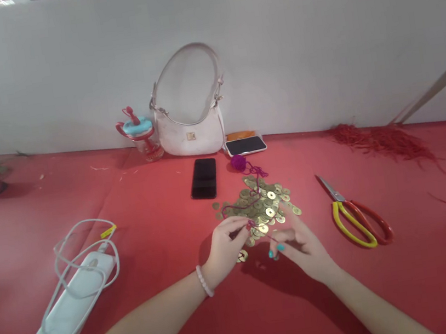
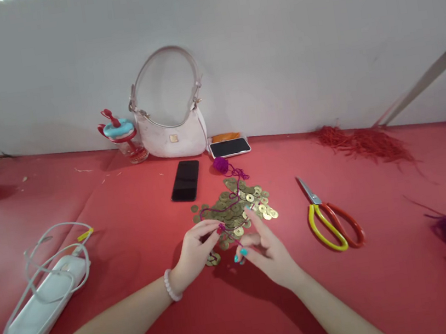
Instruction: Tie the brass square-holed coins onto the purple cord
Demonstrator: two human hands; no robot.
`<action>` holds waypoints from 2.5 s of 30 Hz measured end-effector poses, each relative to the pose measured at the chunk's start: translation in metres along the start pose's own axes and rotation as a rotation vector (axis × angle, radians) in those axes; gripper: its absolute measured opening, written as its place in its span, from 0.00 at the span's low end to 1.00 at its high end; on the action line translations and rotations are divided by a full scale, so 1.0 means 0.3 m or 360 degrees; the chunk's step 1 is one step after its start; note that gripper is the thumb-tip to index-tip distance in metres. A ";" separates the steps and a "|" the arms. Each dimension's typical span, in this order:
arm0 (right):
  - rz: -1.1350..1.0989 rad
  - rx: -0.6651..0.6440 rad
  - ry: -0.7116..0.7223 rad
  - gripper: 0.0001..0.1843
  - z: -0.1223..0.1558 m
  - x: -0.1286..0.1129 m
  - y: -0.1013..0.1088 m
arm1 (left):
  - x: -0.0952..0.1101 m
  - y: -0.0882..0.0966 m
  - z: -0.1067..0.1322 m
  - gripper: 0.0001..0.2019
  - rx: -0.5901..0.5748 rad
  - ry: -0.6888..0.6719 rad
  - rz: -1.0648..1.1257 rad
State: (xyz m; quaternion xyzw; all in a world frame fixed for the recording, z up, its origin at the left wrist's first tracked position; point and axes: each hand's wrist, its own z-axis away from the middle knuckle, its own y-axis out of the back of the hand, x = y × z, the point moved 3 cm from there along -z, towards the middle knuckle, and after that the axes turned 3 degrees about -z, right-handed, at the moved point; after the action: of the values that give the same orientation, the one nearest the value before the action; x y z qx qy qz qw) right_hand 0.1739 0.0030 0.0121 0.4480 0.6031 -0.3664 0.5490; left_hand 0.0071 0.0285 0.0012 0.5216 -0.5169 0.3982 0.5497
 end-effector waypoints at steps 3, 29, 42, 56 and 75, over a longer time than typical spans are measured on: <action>-0.0222 0.0164 -0.0008 0.27 -0.007 0.011 0.033 | -0.003 0.002 -0.001 0.09 0.0033 -0.0049 -0.0088; -0.0028 -0.0045 -0.0091 0.15 -0.014 0.013 0.020 | 0.012 -0.006 -0.002 0.09 -0.0042 -0.0095 -0.0137; 0.0915 -0.0076 -0.0158 0.18 -0.022 -0.010 -0.070 | 0.013 -0.025 0.017 0.09 -0.0178 -0.0208 -0.0207; 0.0830 0.0095 -0.0238 0.17 -0.019 0.008 -0.050 | 0.021 -0.034 0.031 0.11 -0.0257 -0.0361 -0.0309; 0.0311 0.0179 -0.0213 0.07 -0.009 0.027 -0.027 | 0.022 -0.032 0.033 0.12 -0.0329 -0.0372 -0.0383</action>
State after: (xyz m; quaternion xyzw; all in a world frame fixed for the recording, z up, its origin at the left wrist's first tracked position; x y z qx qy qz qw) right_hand 0.1653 0.0039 0.0040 0.5091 0.4970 -0.3735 0.5952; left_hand 0.0158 0.0166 0.0054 0.5631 -0.5494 0.2113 0.5801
